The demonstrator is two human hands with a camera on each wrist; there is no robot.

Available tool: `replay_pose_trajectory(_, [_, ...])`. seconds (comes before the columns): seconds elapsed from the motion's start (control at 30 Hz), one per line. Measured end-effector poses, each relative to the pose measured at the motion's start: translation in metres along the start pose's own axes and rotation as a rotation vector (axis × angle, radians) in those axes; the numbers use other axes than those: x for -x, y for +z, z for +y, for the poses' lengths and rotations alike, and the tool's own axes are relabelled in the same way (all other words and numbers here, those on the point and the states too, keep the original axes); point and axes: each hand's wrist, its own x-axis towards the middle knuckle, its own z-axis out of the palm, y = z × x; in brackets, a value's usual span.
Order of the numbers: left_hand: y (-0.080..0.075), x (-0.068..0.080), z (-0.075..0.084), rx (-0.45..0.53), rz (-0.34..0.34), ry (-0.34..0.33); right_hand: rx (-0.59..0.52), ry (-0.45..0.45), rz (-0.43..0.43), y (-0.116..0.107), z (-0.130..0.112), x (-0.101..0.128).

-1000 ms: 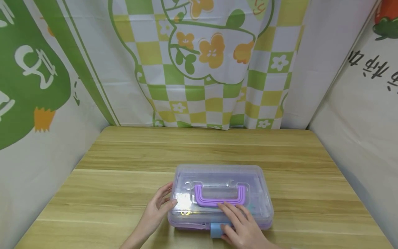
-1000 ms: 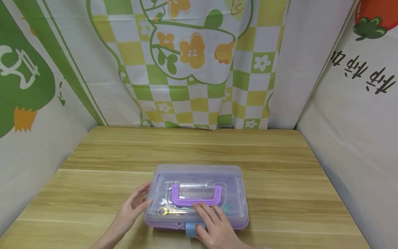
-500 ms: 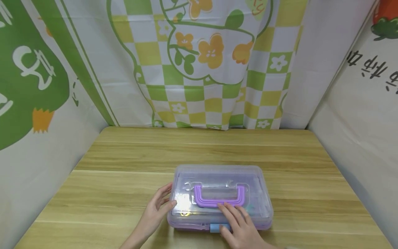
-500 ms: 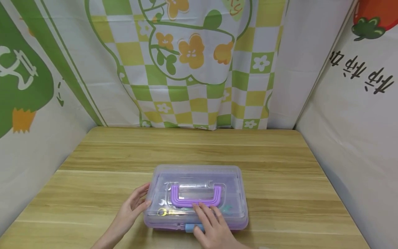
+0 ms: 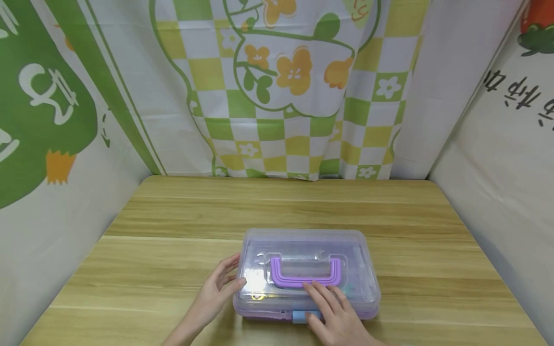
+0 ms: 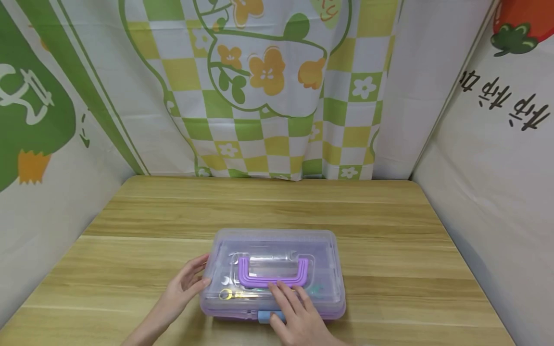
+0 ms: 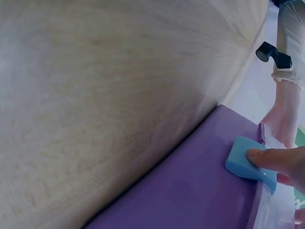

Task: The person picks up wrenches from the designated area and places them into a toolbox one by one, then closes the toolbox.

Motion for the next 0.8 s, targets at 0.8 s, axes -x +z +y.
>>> replay_pose_trajectory(0.8, [-0.036, -0.001, 0.001, -0.473, 0.072, 0.249, -0.297, 0.194, 0.068, -0.044, 0.055, 0.0])
